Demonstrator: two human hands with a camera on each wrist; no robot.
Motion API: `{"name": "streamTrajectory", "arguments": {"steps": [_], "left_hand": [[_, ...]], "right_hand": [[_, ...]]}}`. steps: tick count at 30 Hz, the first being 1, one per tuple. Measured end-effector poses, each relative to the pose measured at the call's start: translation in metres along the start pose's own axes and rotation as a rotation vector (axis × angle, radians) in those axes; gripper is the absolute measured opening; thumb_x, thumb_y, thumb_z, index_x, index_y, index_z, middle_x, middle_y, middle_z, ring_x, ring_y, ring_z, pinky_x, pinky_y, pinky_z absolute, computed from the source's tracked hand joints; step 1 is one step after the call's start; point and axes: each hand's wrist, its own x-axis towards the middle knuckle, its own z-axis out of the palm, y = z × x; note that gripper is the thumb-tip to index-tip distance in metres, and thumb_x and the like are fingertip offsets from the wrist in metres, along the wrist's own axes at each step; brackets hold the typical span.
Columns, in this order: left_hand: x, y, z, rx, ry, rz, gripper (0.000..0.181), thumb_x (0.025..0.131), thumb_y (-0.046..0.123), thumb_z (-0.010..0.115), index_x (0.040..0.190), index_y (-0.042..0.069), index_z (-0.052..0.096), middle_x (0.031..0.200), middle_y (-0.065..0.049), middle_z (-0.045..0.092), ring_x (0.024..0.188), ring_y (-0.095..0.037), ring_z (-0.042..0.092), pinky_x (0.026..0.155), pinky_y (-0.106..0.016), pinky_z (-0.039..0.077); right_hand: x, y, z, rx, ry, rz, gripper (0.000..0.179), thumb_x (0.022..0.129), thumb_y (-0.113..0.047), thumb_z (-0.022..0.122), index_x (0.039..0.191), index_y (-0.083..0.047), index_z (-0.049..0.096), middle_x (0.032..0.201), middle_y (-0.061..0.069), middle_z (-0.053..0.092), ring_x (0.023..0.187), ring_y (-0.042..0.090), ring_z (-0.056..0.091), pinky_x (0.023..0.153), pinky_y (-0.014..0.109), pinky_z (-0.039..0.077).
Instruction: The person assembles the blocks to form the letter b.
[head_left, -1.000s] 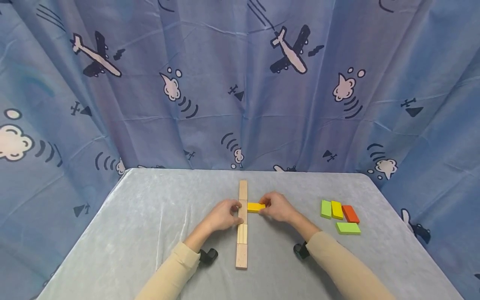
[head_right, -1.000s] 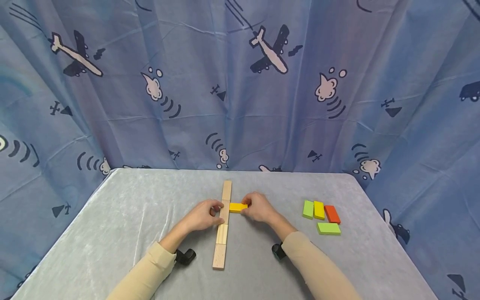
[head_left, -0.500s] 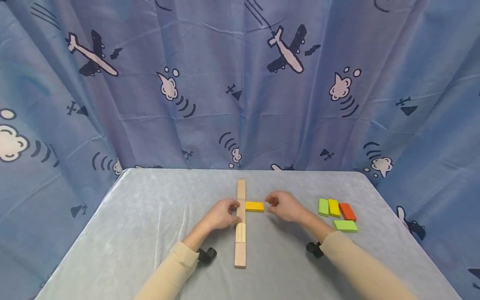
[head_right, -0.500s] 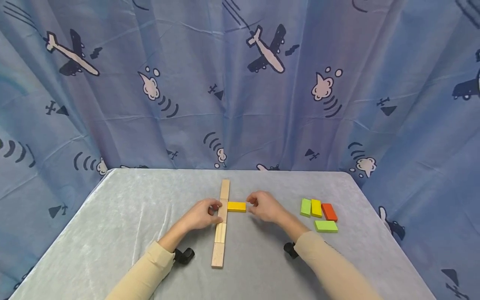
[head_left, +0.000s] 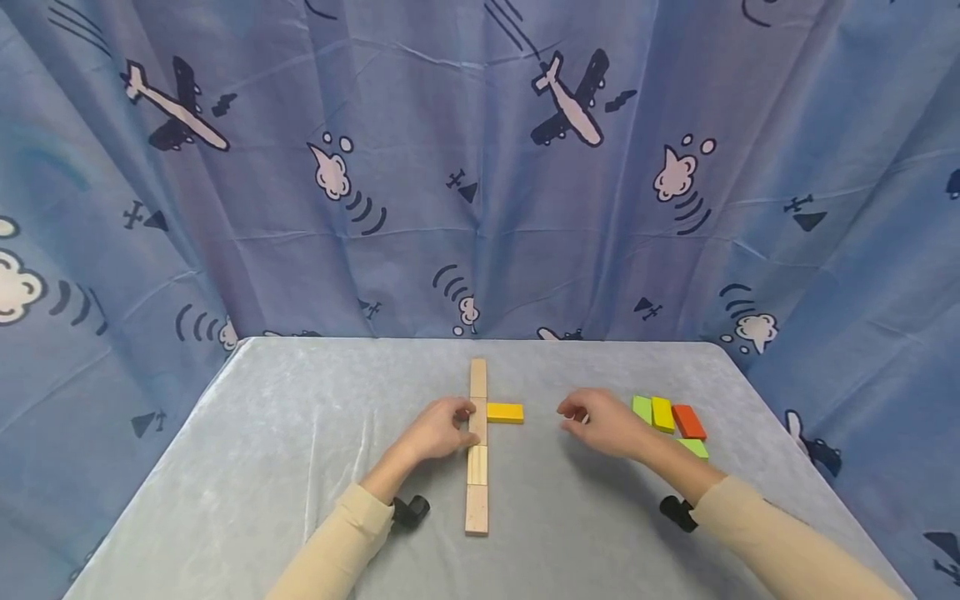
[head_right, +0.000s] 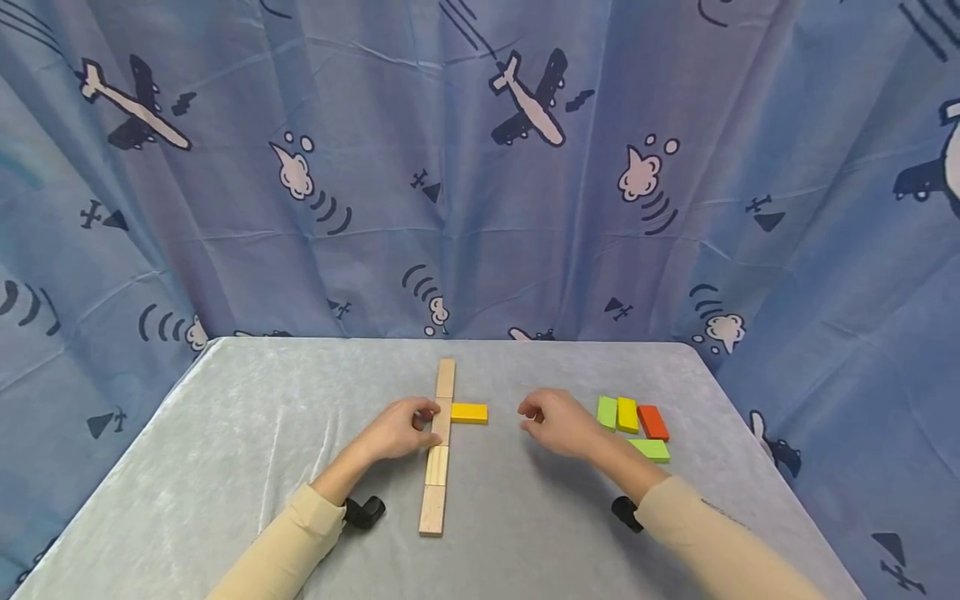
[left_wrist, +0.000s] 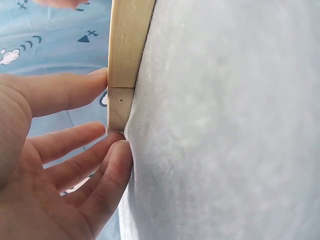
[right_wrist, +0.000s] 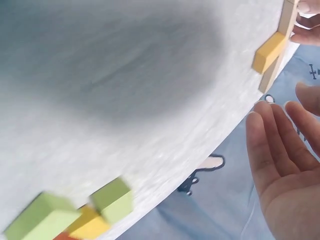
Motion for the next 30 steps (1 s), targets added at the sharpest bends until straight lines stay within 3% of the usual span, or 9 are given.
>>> {"name": "streamTrajectory", "arguments": {"steps": [8, 12, 20, 30], "left_hand": [[-0.003, -0.001, -0.001, 0.010, 0.004, 0.000, 0.047, 0.083, 0.016, 0.081, 0.125, 0.000, 0.065, 0.112, -0.012, 0.067, 0.099, -0.026, 0.061, 0.089, -0.044, 0.050], [-0.003, 0.001, 0.000, 0.010, 0.004, 0.002, 0.046, 0.083, 0.016, 0.081, 0.123, 0.000, 0.066, 0.111, -0.012, 0.067, 0.098, -0.026, 0.061, 0.088, -0.044, 0.050], [-0.002, 0.003, -0.001, 0.017, -0.002, -0.008, 0.046, 0.083, 0.016, 0.081, 0.124, 0.001, 0.066, 0.112, -0.012, 0.067, 0.098, -0.025, 0.061, 0.087, -0.044, 0.051], [-0.002, 0.002, -0.001, 0.007, -0.005, -0.010, 0.046, 0.083, 0.016, 0.082, 0.124, 0.000, 0.066, 0.111, -0.011, 0.067, 0.096, -0.024, 0.061, 0.085, -0.043, 0.051]], "right_hand": [[-0.029, 0.020, -0.010, -0.003, 0.035, -0.022, 0.015, 0.093, -0.009, 0.072, 0.106, -0.002, 0.074, 0.097, -0.002, 0.068, 0.086, 0.014, 0.062, 0.076, 0.033, 0.055], [-0.043, 0.033, -0.016, -0.001, 0.061, 0.005, 0.015, 0.093, -0.009, 0.072, 0.106, -0.004, 0.073, 0.096, -0.004, 0.068, 0.087, 0.013, 0.062, 0.076, 0.032, 0.055], [-0.067, 0.052, -0.027, 0.003, 0.164, -0.009, 0.016, 0.089, -0.006, 0.075, 0.104, -0.001, 0.075, 0.093, -0.003, 0.070, 0.085, 0.015, 0.065, 0.075, 0.037, 0.056], [-0.091, 0.074, -0.036, 0.009, 0.130, 0.152, 0.026, 0.091, -0.012, 0.075, 0.112, 0.003, 0.072, 0.105, 0.011, 0.069, 0.094, 0.026, 0.065, 0.081, 0.046, 0.056]]}}
